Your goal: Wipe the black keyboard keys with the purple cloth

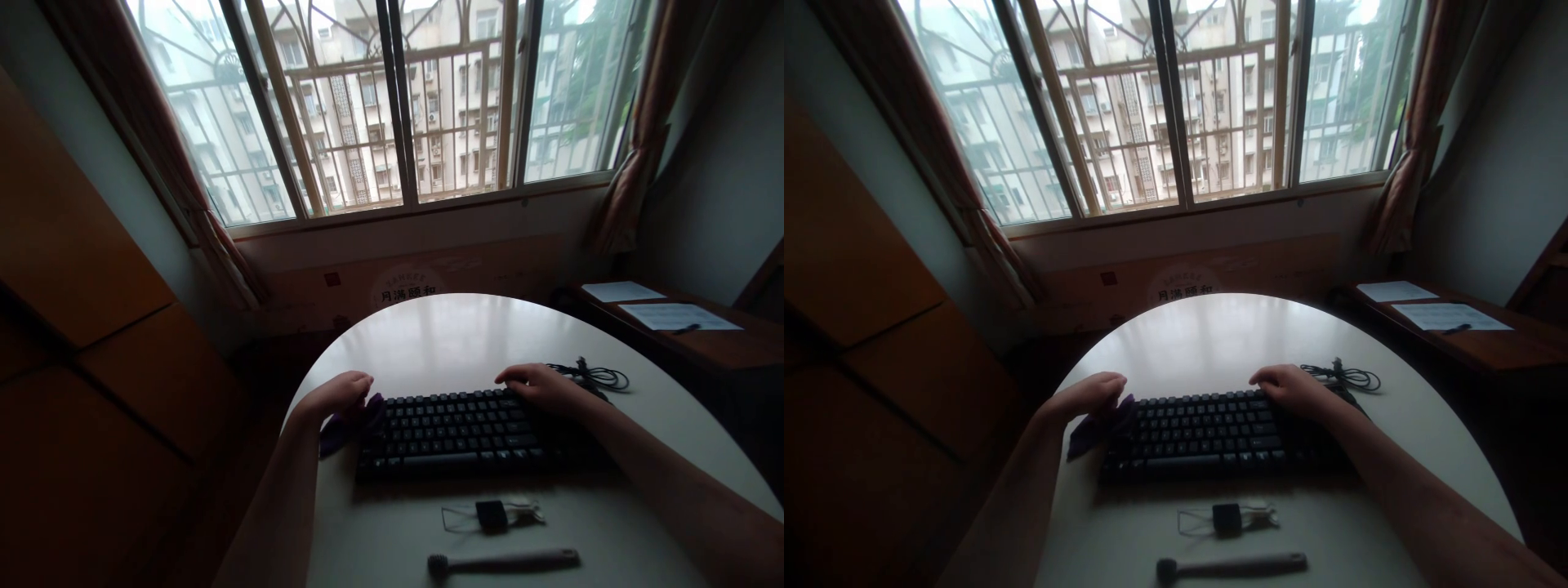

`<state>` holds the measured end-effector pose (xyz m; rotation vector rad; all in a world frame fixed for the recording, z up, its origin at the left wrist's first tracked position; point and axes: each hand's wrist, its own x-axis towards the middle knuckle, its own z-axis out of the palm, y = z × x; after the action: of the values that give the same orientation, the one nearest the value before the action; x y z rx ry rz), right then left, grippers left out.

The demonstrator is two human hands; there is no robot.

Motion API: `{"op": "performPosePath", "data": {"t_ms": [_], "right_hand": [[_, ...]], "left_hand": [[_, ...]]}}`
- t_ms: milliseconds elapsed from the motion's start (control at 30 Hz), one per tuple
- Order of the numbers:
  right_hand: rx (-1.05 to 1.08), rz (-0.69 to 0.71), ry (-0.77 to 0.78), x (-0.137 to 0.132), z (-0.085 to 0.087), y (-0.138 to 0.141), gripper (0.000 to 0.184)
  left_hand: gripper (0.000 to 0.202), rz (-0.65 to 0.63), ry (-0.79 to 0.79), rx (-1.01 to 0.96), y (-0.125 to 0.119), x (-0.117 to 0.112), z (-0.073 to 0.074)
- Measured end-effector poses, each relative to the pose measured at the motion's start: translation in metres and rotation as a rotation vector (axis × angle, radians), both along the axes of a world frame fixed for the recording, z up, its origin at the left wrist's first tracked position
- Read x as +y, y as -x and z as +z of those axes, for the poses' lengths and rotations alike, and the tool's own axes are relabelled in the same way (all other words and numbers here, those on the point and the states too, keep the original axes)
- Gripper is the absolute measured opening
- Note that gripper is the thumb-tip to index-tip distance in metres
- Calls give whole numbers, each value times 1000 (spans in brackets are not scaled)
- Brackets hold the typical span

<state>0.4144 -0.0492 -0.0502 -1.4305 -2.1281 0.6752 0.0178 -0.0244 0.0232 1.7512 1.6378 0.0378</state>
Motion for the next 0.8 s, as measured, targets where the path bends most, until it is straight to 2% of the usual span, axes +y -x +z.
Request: {"op": "performPosePath", "data": {"t_ms": [67,133,267,533,667,800], "right_hand": [[1,-2,4,0,0,0,30],[-1,-1,9,0,0,0,30],[-8,-1,10,0,0,0,31],[-20,-8,1,-1,2,1,32],[-23,-7,-4,-1,1,1,31],[-30,-4,-10,-1,1,1,32]], "left_hand": [[33,-58,-1,81,2,-1,1],[37,-90,-1,168,1,-3,3],[44,-94,-22,300,-4,-9,5],[34,-162,-246,556,-29,-21,11],[30,-138,-264,569,-33,-21,9],[25,-63,-279,463,-30,-18,7]]}}
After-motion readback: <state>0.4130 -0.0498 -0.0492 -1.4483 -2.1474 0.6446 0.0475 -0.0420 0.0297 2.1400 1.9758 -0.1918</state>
